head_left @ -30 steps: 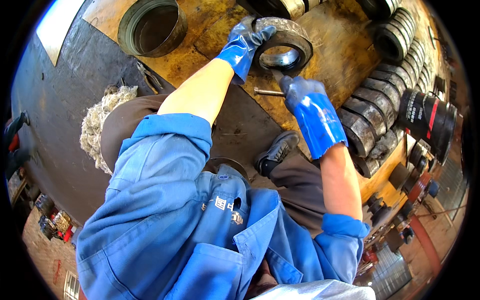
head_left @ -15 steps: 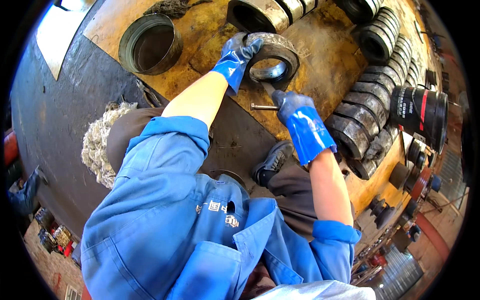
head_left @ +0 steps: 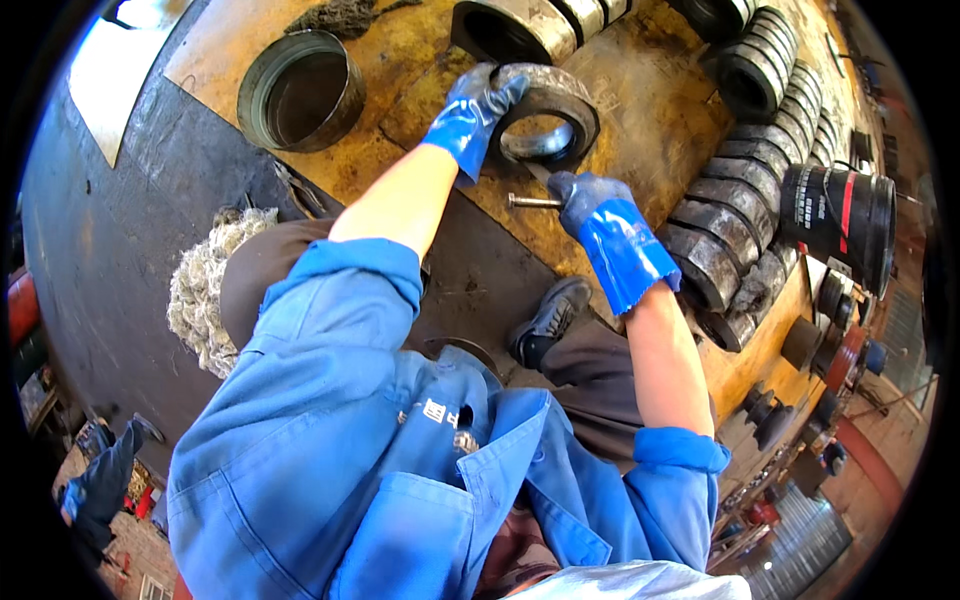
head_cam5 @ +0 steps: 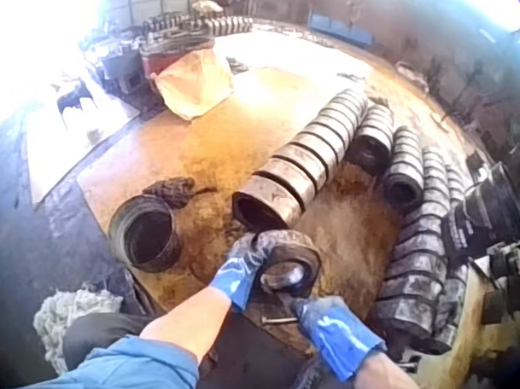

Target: The person sits on the floor and uses a metal scraper to clean dark residue from the inner surfaces of cylindrical metal parts. The person repeatedly scrapes the inside of each part and places them on a nearby stack.

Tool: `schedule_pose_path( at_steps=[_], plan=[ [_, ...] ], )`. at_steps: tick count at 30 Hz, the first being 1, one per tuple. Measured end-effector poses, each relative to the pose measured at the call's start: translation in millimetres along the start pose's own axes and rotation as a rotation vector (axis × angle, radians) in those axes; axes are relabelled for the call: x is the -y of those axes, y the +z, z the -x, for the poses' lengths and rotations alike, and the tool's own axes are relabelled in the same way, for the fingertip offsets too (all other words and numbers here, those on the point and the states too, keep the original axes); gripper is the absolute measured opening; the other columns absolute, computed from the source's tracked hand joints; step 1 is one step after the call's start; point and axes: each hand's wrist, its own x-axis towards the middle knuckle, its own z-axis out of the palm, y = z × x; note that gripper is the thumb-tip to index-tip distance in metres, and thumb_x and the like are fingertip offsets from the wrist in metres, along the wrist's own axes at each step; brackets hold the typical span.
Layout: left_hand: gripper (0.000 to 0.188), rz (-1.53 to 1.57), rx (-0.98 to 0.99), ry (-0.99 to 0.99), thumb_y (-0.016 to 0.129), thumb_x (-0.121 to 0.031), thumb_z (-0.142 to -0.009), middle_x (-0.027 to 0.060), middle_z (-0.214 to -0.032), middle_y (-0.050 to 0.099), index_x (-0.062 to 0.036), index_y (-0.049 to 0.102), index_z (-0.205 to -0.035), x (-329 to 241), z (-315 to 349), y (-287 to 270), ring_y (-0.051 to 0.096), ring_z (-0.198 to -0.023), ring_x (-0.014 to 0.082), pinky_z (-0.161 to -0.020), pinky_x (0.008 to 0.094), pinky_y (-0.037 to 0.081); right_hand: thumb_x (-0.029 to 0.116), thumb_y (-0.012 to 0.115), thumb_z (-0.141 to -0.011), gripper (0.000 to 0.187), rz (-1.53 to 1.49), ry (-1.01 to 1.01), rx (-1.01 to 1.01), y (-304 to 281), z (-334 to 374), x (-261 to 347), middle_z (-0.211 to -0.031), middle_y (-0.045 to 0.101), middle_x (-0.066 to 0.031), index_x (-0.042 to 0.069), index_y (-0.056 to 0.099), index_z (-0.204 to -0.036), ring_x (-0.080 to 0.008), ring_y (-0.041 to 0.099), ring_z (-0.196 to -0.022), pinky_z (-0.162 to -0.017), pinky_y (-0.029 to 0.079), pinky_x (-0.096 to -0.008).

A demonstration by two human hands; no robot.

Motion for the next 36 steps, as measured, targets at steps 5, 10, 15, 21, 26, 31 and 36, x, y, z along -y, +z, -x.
schedule_pose_path(
  at_steps=[5, 10, 15, 21, 26, 31, 36],
  plan=[
    [0.066, -0.005, 0.090, 0.019, 0.071, -0.054, -0.073, 0.0191, -0.117, 0.064, -0.0061, 0.062, -0.118, -22.0, -2.7, -13.3, 0.059, -0.111, 0.0345, -0.098, 0.0400, 0.045, 0.011, 0.051, -0.084, 0.023, -0.001, 0.082, 0.049, 8.3, 8.5, 0.0, -0.094, 0.067, -0.0189, 0.015, 0.064, -0.103, -0.0365, 0.065, -0.091, -0.076, 0.052, -0.0463],
    [0.074, -0.154, 0.171, 0.024, 0.066, -0.059, -0.075, 0.0228, -0.120, 0.060, -0.0009, 0.060, -0.120, -55.7, 21.9, -44.6, 0.056, -0.115, 0.0372, -0.098, 0.0420, 0.044, 0.014, 0.050, -0.086, 0.026, 0.027, 0.030, 0.027, -2.9, -8.0, -10.0, -0.097, 0.068, -0.0153, 0.016, 0.067, -0.106, -0.0335, 0.066, -0.092, -0.079, 0.053, -0.0447],
    [0.076, -0.708, 0.623, 0.299, 0.063, -0.065, -0.077, 0.0221, -0.115, 0.063, -0.0009, 0.061, -0.117, -123.9, 19.4, -110.2, 0.057, -0.111, 0.0389, -0.097, 0.0410, 0.043, 0.013, 0.049, -0.089, 0.025, 0.002, 0.087, 0.045, -14.8, 7.9, 1.0, -0.105, 0.068, -0.0163, 0.008, 0.067, -0.105, -0.0318, 0.066, -0.100, -0.084, 0.053, -0.0429],
    [0.077, -0.743, 1.240, 0.272, 0.078, -0.044, -0.070, 0.0193, -0.120, 0.061, -0.0046, 0.052, -0.131, -212.8, 93.0, -91.5, 0.058, -0.113, 0.0289, -0.095, 0.0393, 0.047, 0.015, 0.049, -0.088, 0.025, -0.049, 0.044, -0.068, 12.2, 2.4, -21.6, -0.094, 0.068, -0.0199, 0.008, 0.067, -0.104, -0.0336, 0.067, -0.089, -0.076, 0.054, -0.0430],
    [0.046, -0.873, 0.749, 0.210, 0.071, -0.038, -0.075, 0.0158, -0.112, 0.066, -0.0107, 0.067, -0.112, -186.9, 133.7, -45.0, 0.062, -0.108, 0.0306, -0.091, 0.0385, 0.050, 0.018, 0.060, -0.078, 0.020, -0.071, -0.113, -0.350, -2.1, 24.9, -28.5, -0.090, 0.068, -0.0210, 0.006, 0.071, -0.091, -0.0347, 0.068, -0.084, -0.071, 0.054, -0.0435],
    [0.045, -0.858, 0.573, 0.501, 0.063, -0.036, -0.084, 0.0219, -0.106, 0.066, -0.0118, 0.062, -0.122, -185.7, 139.3, -44.1, 0.064, -0.100, 0.0331, -0.088, 0.0405, 0.049, 0.031, 0.079, -0.067, 0.059, -0.209, -0.084, -0.419, -61.9, 81.7, -131.3, -0.095, 0.069, -0.0165, 0.004, 0.063, -0.117, -0.0317, 0.065, -0.091, -0.079, 0.051, -0.0431],
    [0.053, -0.649, 0.708, 0.513, 0.067, -0.038, -0.085, 0.0191, -0.111, 0.066, -0.0072, 0.056, -0.127, -154.5, 114.1, -33.4, 0.062, -0.107, 0.0300, -0.093, 0.0367, 0.046, 0.036, 0.069, -0.077, 0.038, -0.651, 0.380, -0.363, 11.8, 272.6, -240.9, -0.085, 0.069, -0.0132, 0.006, 0.065, -0.099, -0.0244, 0.065, -0.083, -0.072, 0.050, -0.0369]
  ],
)
